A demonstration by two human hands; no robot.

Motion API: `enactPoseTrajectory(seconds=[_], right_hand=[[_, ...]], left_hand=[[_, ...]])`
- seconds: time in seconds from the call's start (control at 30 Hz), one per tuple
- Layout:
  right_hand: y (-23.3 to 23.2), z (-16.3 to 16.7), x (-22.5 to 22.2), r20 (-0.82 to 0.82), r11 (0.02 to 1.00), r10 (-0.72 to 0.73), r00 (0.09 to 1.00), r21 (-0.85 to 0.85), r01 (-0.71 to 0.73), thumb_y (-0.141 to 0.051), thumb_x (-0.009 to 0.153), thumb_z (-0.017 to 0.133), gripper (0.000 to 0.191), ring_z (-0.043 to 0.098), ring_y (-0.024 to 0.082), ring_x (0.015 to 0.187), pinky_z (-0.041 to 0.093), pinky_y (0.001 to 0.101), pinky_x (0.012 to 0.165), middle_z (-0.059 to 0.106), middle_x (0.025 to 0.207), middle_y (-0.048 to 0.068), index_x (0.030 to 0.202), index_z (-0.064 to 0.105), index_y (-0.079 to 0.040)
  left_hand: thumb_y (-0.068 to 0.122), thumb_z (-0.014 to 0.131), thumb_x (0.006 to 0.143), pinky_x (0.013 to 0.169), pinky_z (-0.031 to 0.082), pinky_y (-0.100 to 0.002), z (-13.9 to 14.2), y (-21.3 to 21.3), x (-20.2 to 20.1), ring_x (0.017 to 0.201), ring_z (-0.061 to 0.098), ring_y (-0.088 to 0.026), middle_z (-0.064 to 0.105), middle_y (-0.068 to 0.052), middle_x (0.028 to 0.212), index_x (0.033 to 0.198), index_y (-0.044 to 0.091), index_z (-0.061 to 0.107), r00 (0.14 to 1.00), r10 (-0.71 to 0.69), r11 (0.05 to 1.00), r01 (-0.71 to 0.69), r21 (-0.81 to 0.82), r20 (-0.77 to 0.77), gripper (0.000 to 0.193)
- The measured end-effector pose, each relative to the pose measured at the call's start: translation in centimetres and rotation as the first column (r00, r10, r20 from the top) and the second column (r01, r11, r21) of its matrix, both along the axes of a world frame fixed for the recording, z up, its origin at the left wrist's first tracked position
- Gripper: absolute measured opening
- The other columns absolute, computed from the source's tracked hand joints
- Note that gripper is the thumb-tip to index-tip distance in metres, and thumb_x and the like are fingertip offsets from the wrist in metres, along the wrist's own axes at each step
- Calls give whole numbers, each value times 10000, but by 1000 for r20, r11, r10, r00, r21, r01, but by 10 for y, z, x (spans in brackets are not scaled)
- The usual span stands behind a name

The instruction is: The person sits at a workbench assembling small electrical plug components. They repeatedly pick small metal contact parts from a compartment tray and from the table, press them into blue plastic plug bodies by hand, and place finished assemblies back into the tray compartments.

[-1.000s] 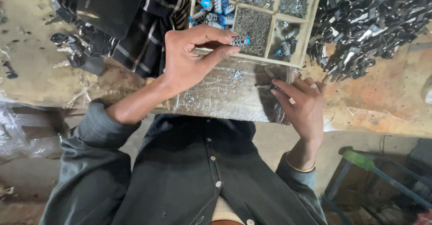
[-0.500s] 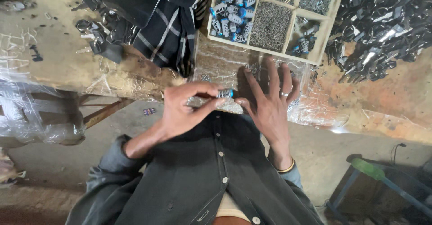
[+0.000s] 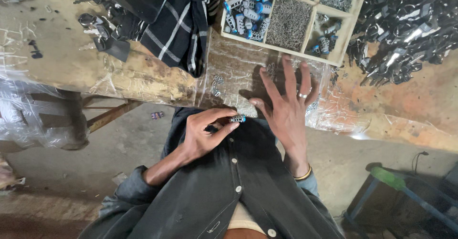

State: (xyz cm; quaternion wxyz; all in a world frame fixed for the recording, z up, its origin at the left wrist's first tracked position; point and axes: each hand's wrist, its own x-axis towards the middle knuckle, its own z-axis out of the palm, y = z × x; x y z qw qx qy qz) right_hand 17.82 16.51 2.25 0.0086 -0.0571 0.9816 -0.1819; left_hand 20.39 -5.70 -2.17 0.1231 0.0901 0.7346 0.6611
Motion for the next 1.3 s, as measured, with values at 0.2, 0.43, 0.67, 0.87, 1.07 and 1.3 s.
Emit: enactPoseTrajectory(seconds=[0.2, 0.43, 0.67, 0.87, 1.07, 1.3], right_hand=[[14, 2, 18, -80, 1000, 14, 997, 0, -14, -366, 903, 847, 379, 253, 343, 1546, 144, 600, 1242, 474, 1593, 2, 1248, 739, -256], [20, -4, 41, -30, 971, -148, 988, -195, 140, -412, 914, 831, 560, 257, 400, 1516, 175, 565, 1252, 448, 1584, 104, 1371, 665, -134], [22, -11, 53, -150, 999, -38, 988, -20, 36, -430, 849, 900, 409, 343, 331, 1474, 147, 555, 1230, 538, 1499, 15, 1156, 765, -196], [23, -11, 60, -150, 986, -92, 984, -151, 70, -398, 831, 921, 469, 424, 298, 1369, 241, 557, 1177, 565, 1384, 29, 1191, 751, -149], [17, -23, 63, -258, 994, 2, 966, -108, -31, -172, 811, 916, 322, 561, 251, 1177, 308, 488, 1095, 655, 1183, -32, 1095, 765, -195], [10, -28, 64, -173, 970, -52, 984, -243, 9, -65, 851, 856, 296, 607, 182, 941, 365, 395, 953, 664, 1014, 2, 1136, 784, -102]], left_hand=[[18, 818, 883, 643, 604, -229, -8, 1, 0, 876, 765, -137, 769, -105, 1128, 1117, 27, 748, 999, 22, 1000, -21, 14, -42, 244], [25, 840, 858, 586, 569, -215, -16, 4, 1, 826, 759, -123, 779, -98, 1118, 1088, 34, 759, 999, 32, 999, -33, -5, -43, 243], [30, 851, 848, 549, 544, -204, -19, 7, 1, 773, 744, -97, 783, -90, 1104, 1068, 32, 755, 997, 37, 999, -38, -25, -64, 240], [28, 852, 851, 553, 527, -201, -21, 9, 2, 760, 728, -82, 783, -84, 1107, 1062, 29, 753, 997, 36, 999, -37, -11, -64, 233], [25, 854, 850, 536, 489, -183, -25, 11, 2, 755, 711, -57, 789, -77, 1102, 1052, 26, 760, 998, 48, 998, -49, 33, 41, 223], [41, 855, 854, 541, 488, -185, -29, 12, 3, 742, 701, -41, 792, -62, 1098, 1043, 50, 767, 999, 53, 998, -53, 32, 14, 208]])
